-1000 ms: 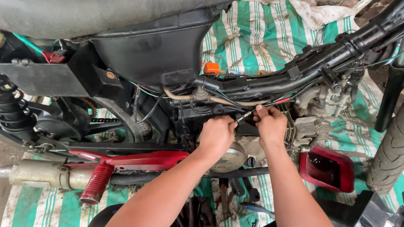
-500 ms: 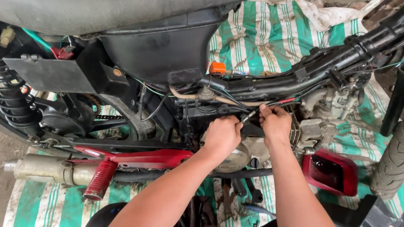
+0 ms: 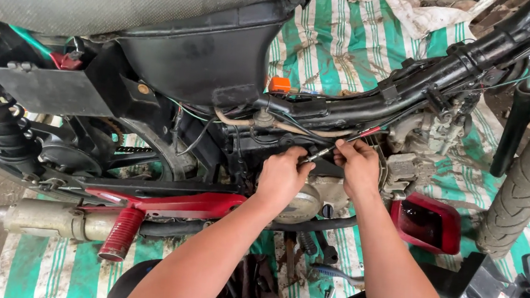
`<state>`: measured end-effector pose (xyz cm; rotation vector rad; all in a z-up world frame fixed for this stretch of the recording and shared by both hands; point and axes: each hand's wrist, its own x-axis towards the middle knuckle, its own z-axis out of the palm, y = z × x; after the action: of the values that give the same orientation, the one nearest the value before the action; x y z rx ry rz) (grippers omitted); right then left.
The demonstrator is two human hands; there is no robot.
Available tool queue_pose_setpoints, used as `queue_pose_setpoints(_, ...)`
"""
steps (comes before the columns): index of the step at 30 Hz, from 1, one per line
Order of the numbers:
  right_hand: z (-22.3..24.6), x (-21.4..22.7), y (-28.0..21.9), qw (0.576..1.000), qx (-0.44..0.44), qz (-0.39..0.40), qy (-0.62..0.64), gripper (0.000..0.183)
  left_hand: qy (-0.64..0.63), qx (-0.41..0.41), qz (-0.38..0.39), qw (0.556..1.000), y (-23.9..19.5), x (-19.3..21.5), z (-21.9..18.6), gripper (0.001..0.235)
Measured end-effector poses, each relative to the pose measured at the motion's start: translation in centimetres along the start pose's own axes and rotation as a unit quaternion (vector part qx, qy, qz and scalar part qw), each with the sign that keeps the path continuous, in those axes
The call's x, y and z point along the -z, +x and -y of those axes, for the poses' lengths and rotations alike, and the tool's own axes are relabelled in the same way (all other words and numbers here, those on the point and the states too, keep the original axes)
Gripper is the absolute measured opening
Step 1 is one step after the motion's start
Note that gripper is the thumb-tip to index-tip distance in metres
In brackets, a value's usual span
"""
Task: The person is performing maintenance on a motorcycle engine, specifically connecting and adjusting components around the carburetor area.
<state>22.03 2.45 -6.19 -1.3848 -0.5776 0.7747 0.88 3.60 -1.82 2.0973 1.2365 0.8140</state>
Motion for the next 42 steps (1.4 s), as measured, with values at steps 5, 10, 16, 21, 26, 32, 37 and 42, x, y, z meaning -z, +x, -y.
queue_pose_setpoints(5, -0.4, 0.0, 0.1, 1.000, 0.005, -0.002, 0.007, 0.020, 0.008, 0.014, 0.017, 1.000, 0.1, -0.3, 0.0, 0.032)
queue_pose_setpoints(10, -0.8, 0.1, 0.5, 1.000, 0.001, -0.009, 0.008, 0.021, -0.028, 0.062, 0.043, 0.997, -0.1, 2.6, -2.4, 0.040)
queue_pose_setpoints(16, -1.4, 0.2, 0.8, 1.000, 0.000, -0.015, 0.008, 0.020, 0.024, 0.066, 0.067, 0.995, 0.6, 0.8, -0.7, 0.038)
queue_pose_setpoints(21, -2.1, 0.4, 1.2, 0.999, 0.002, -0.022, 0.026, 0.018, -0.008, 0.079, 0.082, 0.993, 0.4, 3.1, -3.1, 0.040)
queue_pose_setpoints(26, -1.7, 0.3, 0.8, 0.999, -0.002, -0.022, 0.032, 0.018, 0.033, 0.088, 0.095, 0.991, 0.9, 1.6, -1.2, 0.043)
queue_pose_setpoints(32, -1.8, 0.3, 1.0, 0.999, -0.001, -0.023, 0.042, 0.019, 0.012, 0.066, 0.092, 0.994, 0.3, 3.0, -2.3, 0.048)
queue_pose_setpoints(37, -2.3, 0.5, 1.5, 0.999, -0.009, -0.025, 0.041, 0.020, 0.106, 0.095, 0.117, 0.983, 1.0, 0.7, 0.9, 0.035)
queue_pose_setpoints(42, -3.0, 0.8, 2.5, 0.998, -0.018, -0.037, 0.044, 0.023, 0.066, 0.070, 0.091, 0.991, 1.6, -1.0, 1.9, 0.031)
